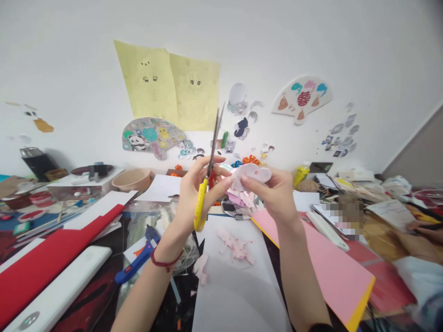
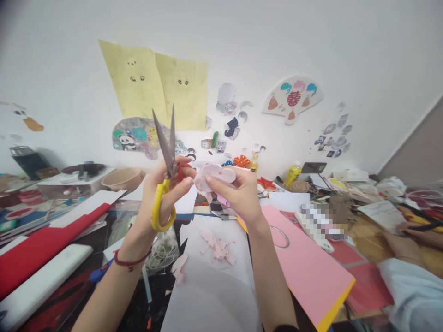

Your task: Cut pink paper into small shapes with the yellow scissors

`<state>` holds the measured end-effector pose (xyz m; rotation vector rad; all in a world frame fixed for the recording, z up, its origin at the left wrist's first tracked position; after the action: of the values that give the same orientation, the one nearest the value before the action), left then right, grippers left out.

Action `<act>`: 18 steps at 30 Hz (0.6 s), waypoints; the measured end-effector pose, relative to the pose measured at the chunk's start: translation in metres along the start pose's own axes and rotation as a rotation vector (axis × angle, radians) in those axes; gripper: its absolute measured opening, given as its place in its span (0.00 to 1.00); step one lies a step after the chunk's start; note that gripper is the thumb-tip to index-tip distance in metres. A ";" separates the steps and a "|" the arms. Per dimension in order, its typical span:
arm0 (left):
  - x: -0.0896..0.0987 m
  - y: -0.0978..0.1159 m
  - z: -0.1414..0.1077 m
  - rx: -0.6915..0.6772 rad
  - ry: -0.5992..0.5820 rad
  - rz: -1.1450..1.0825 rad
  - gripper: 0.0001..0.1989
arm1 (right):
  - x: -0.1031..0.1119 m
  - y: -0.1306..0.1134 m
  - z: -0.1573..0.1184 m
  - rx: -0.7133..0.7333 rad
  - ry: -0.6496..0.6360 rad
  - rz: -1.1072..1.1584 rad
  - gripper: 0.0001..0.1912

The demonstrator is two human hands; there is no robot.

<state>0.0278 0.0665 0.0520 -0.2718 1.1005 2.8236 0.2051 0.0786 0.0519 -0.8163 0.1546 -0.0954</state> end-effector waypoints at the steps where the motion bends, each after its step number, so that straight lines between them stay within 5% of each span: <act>1: -0.001 -0.002 -0.002 0.003 0.008 -0.005 0.22 | -0.002 0.001 -0.001 0.000 -0.014 -0.013 0.16; 6: 0.004 -0.004 -0.010 -0.037 0.067 0.096 0.18 | -0.013 0.010 -0.005 -0.019 -0.088 -0.035 0.15; 14: 0.011 -0.004 -0.010 -0.082 -0.018 0.190 0.21 | -0.016 0.010 -0.008 0.023 -0.017 -0.004 0.14; 18: 0.009 -0.003 -0.013 -0.130 0.029 0.187 0.16 | -0.019 0.013 -0.010 -0.007 -0.015 0.001 0.12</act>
<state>0.0214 0.0605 0.0388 -0.2324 0.9985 3.0717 0.1845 0.0833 0.0371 -0.8234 0.1408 -0.0876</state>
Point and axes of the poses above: each hand's wrist, its own z-axis towards the middle knuckle, its own x-axis out of the back of the hand, y = z × x, the point moved 7 cm from there along z, towards the middle knuckle, and after that the axes turned 10 degrees about y, right-handed, at the moved point
